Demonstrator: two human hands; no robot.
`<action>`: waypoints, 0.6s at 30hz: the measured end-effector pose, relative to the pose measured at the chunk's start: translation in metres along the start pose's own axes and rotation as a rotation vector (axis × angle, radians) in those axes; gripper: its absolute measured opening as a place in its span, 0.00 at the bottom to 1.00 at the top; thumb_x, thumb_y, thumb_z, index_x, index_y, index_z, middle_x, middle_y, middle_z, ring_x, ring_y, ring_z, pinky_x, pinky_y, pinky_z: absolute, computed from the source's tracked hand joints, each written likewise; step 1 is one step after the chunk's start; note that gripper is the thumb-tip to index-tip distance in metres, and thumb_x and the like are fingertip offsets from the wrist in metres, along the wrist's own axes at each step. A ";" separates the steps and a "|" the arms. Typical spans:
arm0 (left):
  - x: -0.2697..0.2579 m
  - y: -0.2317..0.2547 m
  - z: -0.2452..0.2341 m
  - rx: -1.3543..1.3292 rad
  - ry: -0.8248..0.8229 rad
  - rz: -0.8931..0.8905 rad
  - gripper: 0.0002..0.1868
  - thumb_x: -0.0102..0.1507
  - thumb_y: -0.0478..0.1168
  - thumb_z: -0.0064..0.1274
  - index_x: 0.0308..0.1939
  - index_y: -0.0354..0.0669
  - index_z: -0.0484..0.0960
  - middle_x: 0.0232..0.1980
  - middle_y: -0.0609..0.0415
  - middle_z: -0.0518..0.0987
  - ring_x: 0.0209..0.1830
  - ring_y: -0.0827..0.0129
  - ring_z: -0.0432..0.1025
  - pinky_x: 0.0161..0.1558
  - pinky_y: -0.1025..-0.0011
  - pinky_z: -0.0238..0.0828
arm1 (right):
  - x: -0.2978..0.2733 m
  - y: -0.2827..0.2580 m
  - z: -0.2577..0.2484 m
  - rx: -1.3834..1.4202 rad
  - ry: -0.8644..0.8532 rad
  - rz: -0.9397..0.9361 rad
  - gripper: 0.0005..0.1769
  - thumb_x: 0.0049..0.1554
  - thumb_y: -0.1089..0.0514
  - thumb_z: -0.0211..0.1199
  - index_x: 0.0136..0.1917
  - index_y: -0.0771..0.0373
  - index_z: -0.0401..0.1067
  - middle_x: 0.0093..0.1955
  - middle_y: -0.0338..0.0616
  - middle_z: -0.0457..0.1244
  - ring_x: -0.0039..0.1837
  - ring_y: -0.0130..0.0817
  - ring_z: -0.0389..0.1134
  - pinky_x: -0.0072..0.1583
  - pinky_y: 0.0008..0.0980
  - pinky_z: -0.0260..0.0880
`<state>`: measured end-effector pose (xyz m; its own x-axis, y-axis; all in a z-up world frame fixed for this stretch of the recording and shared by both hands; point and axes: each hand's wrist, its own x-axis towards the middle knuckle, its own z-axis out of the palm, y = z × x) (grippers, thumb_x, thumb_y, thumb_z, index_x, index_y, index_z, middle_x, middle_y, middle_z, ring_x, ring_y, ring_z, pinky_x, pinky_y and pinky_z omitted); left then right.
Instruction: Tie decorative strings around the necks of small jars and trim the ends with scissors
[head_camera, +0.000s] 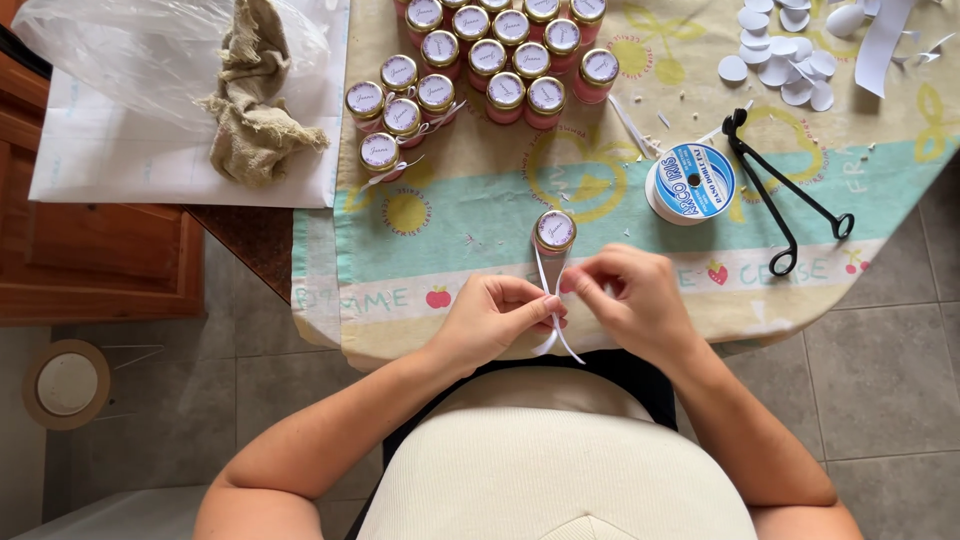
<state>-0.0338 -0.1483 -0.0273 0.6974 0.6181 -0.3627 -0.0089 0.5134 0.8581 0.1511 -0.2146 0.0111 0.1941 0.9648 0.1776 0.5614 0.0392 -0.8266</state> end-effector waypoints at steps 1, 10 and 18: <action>-0.002 0.000 0.000 -0.003 0.001 0.001 0.10 0.63 0.38 0.65 0.38 0.32 0.87 0.34 0.44 0.86 0.36 0.68 0.82 0.43 0.71 0.86 | -0.002 -0.001 0.001 -0.001 -0.003 -0.001 0.06 0.56 0.58 0.69 0.36 0.55 0.82 0.26 0.37 0.61 0.28 0.29 0.57 0.34 0.26 0.59; -0.010 -0.006 0.000 0.557 0.043 0.419 0.02 0.57 0.32 0.62 0.32 0.42 0.89 0.30 0.55 0.83 0.29 0.72 0.81 0.26 0.82 0.77 | 0.001 -0.006 0.016 -0.062 -0.060 -0.034 0.01 0.51 0.59 0.70 0.37 0.56 0.80 0.28 0.38 0.64 0.28 0.34 0.62 0.35 0.31 0.63; -0.014 -0.002 -0.009 0.346 -0.119 0.232 0.07 0.61 0.31 0.60 0.42 0.34 0.88 0.37 0.47 0.85 0.33 0.72 0.81 0.33 0.79 0.79 | -0.018 0.006 0.009 -0.346 0.020 -0.409 0.05 0.55 0.62 0.66 0.44 0.51 0.78 0.38 0.33 0.64 0.42 0.35 0.64 0.46 0.32 0.66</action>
<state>-0.0503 -0.1527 -0.0273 0.7835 0.6099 -0.1188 0.0518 0.1265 0.9906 0.1439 -0.2293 -0.0012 -0.0831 0.8833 0.4614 0.8262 0.3200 -0.4636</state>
